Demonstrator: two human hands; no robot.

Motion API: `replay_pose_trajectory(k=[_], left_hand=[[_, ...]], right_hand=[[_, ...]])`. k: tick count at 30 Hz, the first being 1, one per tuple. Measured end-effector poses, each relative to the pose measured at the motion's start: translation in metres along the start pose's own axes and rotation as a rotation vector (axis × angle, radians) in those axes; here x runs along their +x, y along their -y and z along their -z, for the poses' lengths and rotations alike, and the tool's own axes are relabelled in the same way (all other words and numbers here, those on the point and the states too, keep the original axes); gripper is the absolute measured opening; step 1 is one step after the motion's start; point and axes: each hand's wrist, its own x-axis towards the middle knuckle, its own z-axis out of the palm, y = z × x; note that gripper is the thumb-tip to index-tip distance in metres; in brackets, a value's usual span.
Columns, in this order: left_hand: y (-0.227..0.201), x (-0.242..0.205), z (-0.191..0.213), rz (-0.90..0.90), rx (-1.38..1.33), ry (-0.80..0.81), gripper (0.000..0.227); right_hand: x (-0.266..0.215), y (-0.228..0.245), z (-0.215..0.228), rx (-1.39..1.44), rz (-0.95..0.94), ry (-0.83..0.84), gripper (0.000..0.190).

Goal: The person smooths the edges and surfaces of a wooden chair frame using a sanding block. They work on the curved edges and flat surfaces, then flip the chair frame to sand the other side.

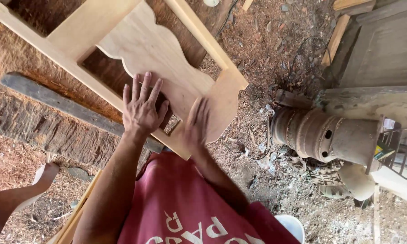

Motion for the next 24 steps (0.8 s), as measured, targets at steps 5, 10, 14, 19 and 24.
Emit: replay_pose_trajectory(k=[5, 10, 14, 19, 24], left_hand=[[-0.001, 0.001, 0.003, 0.012, 0.014, 0.028, 0.075], [-0.003, -0.003, 0.002, -0.002, -0.001, -0.018, 0.074], [-0.001, -0.001, 0.0, 0.008, 0.0, -0.037, 0.074], [-0.004, -0.002, 0.001, 0.007, 0.004, -0.049, 0.074], [-0.005, -0.002, 0.005, -0.033, 0.11, -0.123, 0.073]], right_hand=[[0.042, -0.02, 0.012, -0.248, 0.074, -0.173, 0.097], [0.067, -0.066, -0.012, -0.109, -0.043, -0.067, 0.097], [-0.027, 0.042, 0.029, -0.017, 0.002, 0.075, 0.098], [0.062, -0.054, -0.001, -0.106, -0.075, -0.092, 0.101], [0.035, -0.066, -0.031, -0.441, -0.093, -0.306, 0.077]])
